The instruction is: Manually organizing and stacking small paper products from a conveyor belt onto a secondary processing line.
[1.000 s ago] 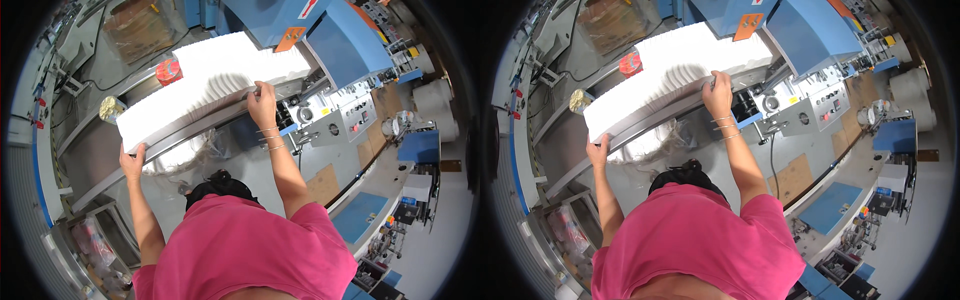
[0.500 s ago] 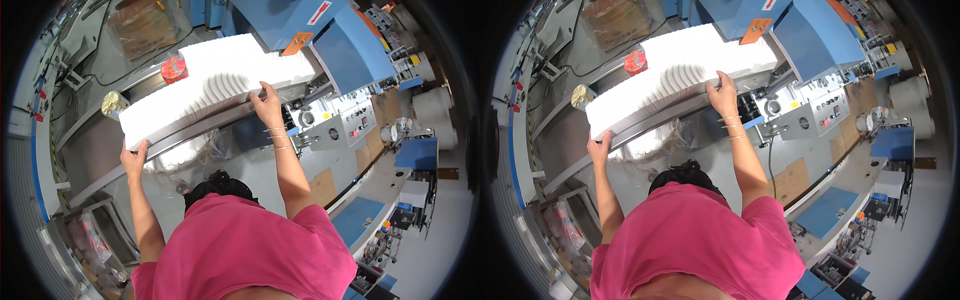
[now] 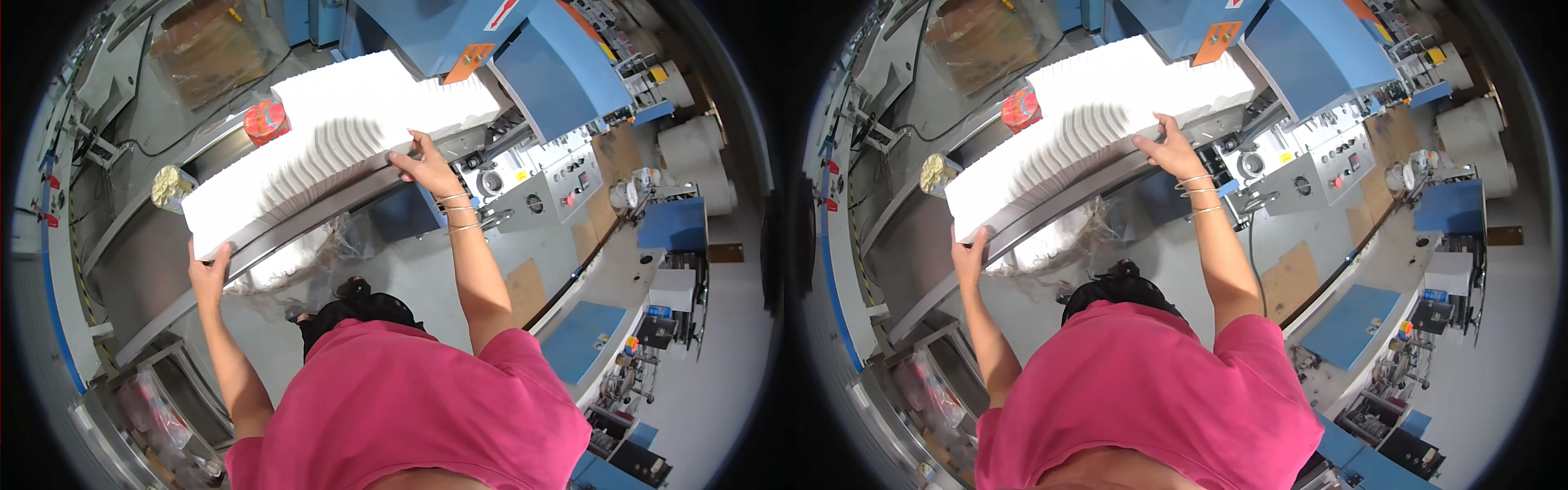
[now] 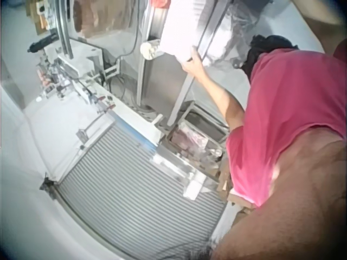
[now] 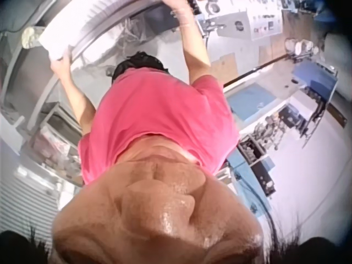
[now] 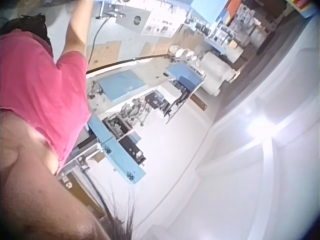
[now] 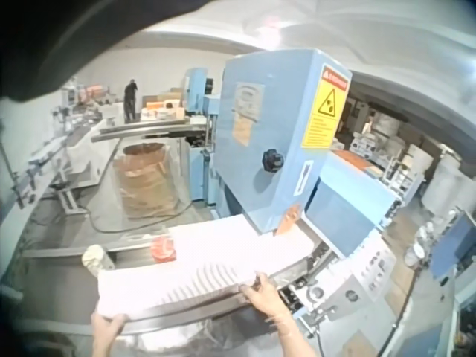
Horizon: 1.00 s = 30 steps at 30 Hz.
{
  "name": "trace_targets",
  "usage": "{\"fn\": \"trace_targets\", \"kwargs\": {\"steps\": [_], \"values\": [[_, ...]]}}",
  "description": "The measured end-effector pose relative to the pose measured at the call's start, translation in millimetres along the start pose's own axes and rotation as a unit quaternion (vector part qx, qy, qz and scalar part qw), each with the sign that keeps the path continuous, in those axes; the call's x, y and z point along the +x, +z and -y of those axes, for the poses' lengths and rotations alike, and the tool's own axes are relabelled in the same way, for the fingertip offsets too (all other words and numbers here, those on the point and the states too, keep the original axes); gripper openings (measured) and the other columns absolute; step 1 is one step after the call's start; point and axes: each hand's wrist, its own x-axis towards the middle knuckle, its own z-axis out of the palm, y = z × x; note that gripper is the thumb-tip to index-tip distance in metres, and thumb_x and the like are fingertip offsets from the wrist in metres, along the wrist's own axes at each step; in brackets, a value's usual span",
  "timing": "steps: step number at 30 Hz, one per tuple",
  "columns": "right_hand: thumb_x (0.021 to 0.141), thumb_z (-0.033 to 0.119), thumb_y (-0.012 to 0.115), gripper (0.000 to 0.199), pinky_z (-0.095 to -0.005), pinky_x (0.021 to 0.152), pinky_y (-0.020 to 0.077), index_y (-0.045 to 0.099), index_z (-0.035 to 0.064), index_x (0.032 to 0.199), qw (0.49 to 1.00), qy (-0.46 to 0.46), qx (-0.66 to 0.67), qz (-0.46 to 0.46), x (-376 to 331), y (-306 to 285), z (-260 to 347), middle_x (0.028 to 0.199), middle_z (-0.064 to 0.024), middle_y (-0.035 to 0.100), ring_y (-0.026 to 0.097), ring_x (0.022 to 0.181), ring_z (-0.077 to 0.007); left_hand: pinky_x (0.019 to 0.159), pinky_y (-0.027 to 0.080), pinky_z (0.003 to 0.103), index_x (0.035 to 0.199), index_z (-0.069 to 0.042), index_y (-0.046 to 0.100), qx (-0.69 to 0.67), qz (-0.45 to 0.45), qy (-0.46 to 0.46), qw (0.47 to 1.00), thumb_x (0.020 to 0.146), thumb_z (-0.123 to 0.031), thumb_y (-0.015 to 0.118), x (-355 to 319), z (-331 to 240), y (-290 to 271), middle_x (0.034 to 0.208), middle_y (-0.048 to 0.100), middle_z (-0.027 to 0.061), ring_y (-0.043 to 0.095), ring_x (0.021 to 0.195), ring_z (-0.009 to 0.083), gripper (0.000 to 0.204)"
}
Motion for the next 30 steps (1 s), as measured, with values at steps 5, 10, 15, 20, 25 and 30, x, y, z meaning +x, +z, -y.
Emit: {"fn": "trace_targets", "kwargs": {"steps": [5,10,15,20,25,30], "values": [[0.083,0.034,0.07,0.088,-0.0211,0.058,0.0487,0.02,-0.0089,0.141,0.996,0.048,-0.021,0.066,2.5,-3.9,21.8,0.097,-0.0092,0.052,0.058,0.074,-0.0116,0.1,0.035,0.036,0.142,0.0,0.029,-0.235,0.049,-0.18,0.954,0.09,-0.045,0.056,10.7,-4.5,-20.6,0.137,0.041,0.0126,0.044,0.121,0.022,0.074],[0.087,0.044,0.063,0.086,-0.0187,0.058,0.0509,0.021,-0.0071,0.142,0.988,0.122,0.001,0.095,8.7,5.5,39.5,0.115,-0.0125,0.053,0.065,0.081,-0.0139,0.097,0.038,0.035,0.14,-0.002,0.034,-0.31,0.114,-0.228,0.916,0.09,-0.047,0.054,30.4,24.0,-39.2,0.135,0.045,0.0079,0.048,0.117,0.0208,0.07],[0.085,0.046,0.064,0.085,-0.0158,0.051,0.049,0.025,-0.0051,0.141,0.983,0.156,-0.043,0.091,23.2,0.6,35.0,0.114,-0.0123,0.053,0.064,0.074,-0.0118,0.095,0.04,0.034,0.134,-0.005,0.042,-0.311,0.165,-0.294,0.888,0.089,-0.051,0.056,44.1,-3.3,-39.8,0.128,0.053,0.0075,0.052,0.113,0.0202,0.066],[0.073,0.051,0.073,0.102,-0.0181,0.051,0.0512,0.021,-0.0029,0.142,0.962,0.189,-0.122,0.154,30.5,0.7,51.0,0.119,-0.0158,0.053,0.065,0.069,-0.013,0.108,0.022,0.033,0.14,0.0,0.031,-0.235,0.201,-0.231,0.923,0.084,-0.045,0.066,47.6,-16.1,-23.6,0.139,0.042,0.012,0.035,0.13,0.0208,0.08],[0.07,0.045,0.078,0.116,-0.0208,0.052,0.0533,0.001,0.0019,0.145,0.956,0.21,-0.105,0.175,36.1,5.0,53.9,0.126,-0.0212,0.048,0.066,0.071,-0.0154,0.109,0.022,0.033,0.141,0.0,0.028,-0.208,0.185,-0.217,0.936,0.081,-0.041,0.07,47.9,-24.9,-25.3,0.137,0.044,0.0118,0.036,0.13,0.0207,0.083],[0.066,0.039,0.083,0.126,-0.0234,0.051,0.0544,-0.009,0.0046,0.145,0.947,0.238,-0.11,0.185,32.3,20.2,70.0,0.124,-0.0257,0.047,0.067,0.068,-0.0172,0.108,0.024,0.032,0.14,-0.003,0.03,-0.222,0.22,-0.202,0.928,0.082,-0.034,0.07,52.4,-24.4,-32.2,0.136,0.046,0.0098,0.039,0.127,0.0199,0.078]]}}
